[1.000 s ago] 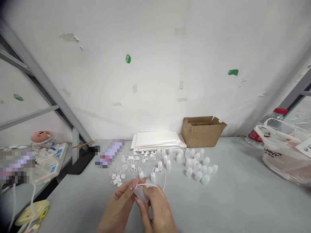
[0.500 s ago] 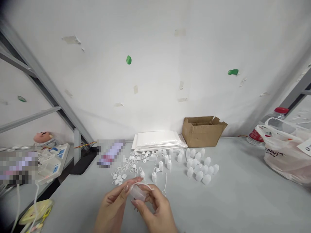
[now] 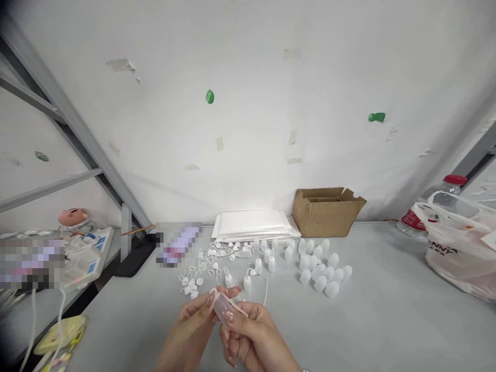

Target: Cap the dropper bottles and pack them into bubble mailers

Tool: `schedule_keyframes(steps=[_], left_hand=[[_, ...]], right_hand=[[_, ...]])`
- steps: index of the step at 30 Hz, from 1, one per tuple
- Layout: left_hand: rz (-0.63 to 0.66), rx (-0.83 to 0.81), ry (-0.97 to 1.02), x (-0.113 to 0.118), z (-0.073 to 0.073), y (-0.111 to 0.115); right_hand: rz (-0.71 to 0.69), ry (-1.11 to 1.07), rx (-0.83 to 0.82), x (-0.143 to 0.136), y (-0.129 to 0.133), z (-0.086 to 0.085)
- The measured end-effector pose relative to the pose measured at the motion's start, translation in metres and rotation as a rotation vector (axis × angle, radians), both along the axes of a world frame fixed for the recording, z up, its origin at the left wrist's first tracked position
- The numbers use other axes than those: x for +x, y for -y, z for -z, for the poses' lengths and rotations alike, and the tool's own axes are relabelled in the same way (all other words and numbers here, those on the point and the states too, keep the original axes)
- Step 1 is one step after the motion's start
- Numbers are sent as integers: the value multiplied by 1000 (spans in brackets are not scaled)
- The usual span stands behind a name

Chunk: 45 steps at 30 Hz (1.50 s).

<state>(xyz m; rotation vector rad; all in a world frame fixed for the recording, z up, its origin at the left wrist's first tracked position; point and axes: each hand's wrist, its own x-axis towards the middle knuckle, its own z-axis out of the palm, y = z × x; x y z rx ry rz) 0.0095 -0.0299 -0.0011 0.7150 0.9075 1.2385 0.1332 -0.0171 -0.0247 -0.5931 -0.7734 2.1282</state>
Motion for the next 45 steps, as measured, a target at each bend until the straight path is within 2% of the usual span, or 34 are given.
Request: schedule_keyframes(steps=[3,6,9,12,14,15,21,23,25,28,30,34,36,39,45], left_hand=[[-10,13,-64,-7,-6,-2],[-107,2,-122,-9,-10,0],[-130,-20,-142,-5,-11,2],[-92,-24,-116,-1,-12,4],[-50,-13,-84,0,-12,4],[-30,-5,-66,0,-11,4],[112,-28,66,-6,-11,5],[108,-39,73,-8,-14,5],[30,-31,12,-8,-16,6],[-121,-25,-115,-6,-16,7],[-134,-40,-104,-4,-14,6],[40,-39,68,-3,-9,2],[88,-39,60,-2,-9,1],[89,-57,9,0,-11,2],[28,-34,3,1,-14,3]], right_hand=[[-1,30,13,-4,-1,-5],[235,222,173,-8,4,-7],[478,438,354,-9,13,-4],[571,553,483,-8,19,-2],[546,518,433,-6,20,-3],[489,466,371,-5,18,-4],[-30,-34,-34,-1,2,-9],[-127,-109,-94,-3,1,-8],[-62,-70,-9,-6,3,-7],[259,117,186,-9,10,-7],[373,201,226,-8,12,-9],[256,167,164,-4,8,-7],[235,130,141,-4,4,-3],[261,123,147,-4,3,1],[248,173,207,-2,6,-3]])
